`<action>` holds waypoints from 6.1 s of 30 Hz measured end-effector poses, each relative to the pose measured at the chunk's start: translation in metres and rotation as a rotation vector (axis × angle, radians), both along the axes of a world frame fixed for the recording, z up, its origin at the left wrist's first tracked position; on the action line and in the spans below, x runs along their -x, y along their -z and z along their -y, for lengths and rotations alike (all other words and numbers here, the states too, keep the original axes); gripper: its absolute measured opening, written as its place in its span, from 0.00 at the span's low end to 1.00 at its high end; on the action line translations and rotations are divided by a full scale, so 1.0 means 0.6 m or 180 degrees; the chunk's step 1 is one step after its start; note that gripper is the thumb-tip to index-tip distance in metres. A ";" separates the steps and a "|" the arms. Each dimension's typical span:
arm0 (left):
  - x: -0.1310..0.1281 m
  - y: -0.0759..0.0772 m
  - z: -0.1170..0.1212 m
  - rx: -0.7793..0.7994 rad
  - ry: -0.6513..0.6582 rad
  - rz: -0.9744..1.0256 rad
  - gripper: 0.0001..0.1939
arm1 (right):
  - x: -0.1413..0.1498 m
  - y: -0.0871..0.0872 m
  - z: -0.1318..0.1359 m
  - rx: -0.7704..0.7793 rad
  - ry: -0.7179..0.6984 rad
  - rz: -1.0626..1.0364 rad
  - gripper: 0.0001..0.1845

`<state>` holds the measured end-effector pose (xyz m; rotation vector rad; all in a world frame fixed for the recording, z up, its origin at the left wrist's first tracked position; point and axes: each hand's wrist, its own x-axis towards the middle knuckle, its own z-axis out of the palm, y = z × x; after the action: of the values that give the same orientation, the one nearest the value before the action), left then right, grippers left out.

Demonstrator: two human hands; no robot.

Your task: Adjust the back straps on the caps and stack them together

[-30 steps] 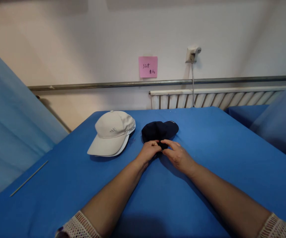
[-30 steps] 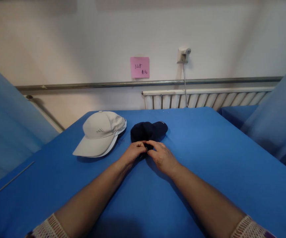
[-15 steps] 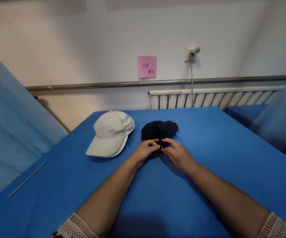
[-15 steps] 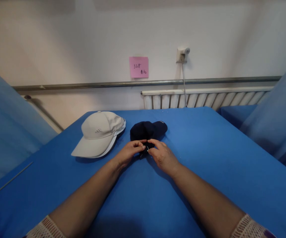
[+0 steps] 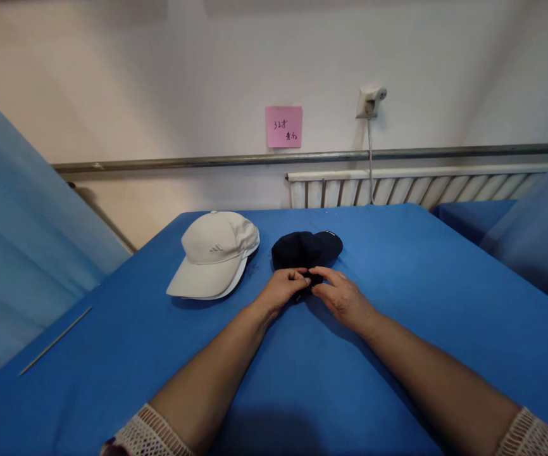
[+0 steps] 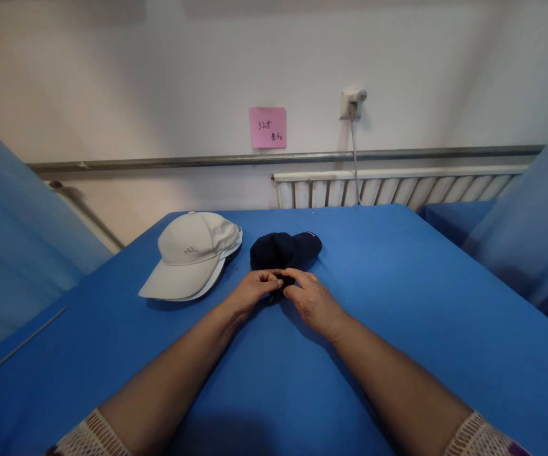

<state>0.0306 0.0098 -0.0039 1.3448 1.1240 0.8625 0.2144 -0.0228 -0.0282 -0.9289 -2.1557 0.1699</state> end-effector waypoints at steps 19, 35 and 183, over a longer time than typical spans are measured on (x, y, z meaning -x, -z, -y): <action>0.011 0.004 -0.005 -0.0287 0.0146 0.0085 0.10 | -0.006 0.002 -0.003 -0.0040 -0.0030 -0.0123 0.14; -0.004 0.001 0.017 -0.1895 0.0634 -0.1362 0.14 | -0.016 0.018 -0.023 0.0580 0.0606 -0.0938 0.07; 0.024 -0.045 0.027 -0.2441 0.0928 -0.2914 0.03 | -0.059 -0.022 -0.010 0.1098 0.1116 0.0752 0.14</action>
<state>0.0159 -0.0064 0.0232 2.6342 1.2445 0.4408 0.2497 -0.0170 -0.0150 -1.5777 -2.1699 0.2746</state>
